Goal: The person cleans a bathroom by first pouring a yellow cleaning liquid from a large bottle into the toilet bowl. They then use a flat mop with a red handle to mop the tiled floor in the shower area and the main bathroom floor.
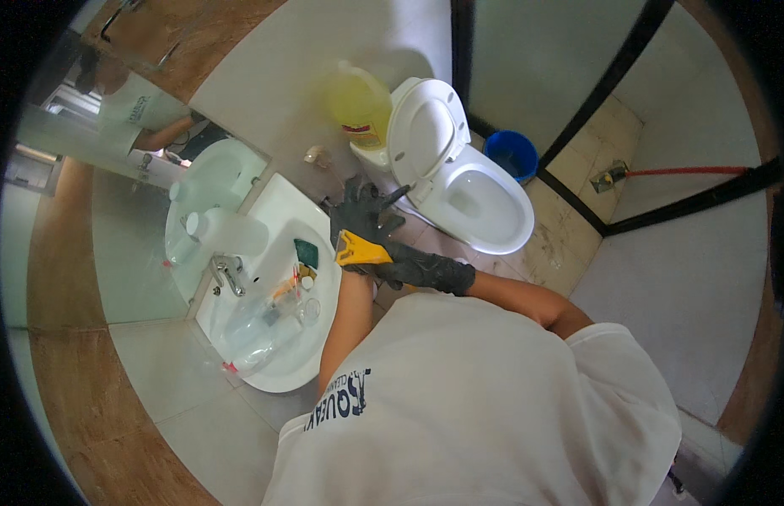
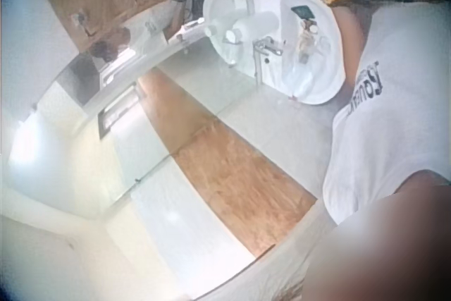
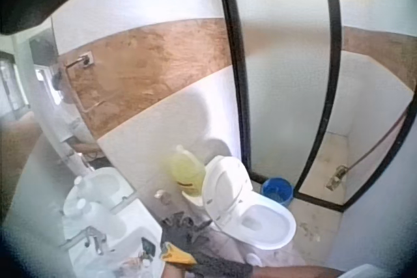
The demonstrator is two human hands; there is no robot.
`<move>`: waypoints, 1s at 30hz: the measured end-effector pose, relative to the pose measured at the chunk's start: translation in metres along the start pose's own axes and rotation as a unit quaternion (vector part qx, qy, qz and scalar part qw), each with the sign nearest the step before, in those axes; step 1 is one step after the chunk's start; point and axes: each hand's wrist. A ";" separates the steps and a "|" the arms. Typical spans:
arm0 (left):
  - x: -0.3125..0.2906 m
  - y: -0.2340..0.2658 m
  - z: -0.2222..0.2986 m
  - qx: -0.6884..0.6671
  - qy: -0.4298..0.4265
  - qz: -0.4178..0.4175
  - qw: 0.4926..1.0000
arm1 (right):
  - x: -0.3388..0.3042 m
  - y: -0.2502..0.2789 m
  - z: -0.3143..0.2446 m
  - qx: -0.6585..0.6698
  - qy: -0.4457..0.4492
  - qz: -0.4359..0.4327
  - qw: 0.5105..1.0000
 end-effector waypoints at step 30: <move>-0.023 0.010 -0.006 -0.454 0.150 -0.238 0.845 | -0.019 0.088 -0.004 0.198 0.072 0.237 0.949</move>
Point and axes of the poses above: each hand's wrist, its own x-axis towards the middle knuckle, its own y-axis out of the back of the hand, z = x × y, and after that the axes turned 7 degrees about -z, right-handed
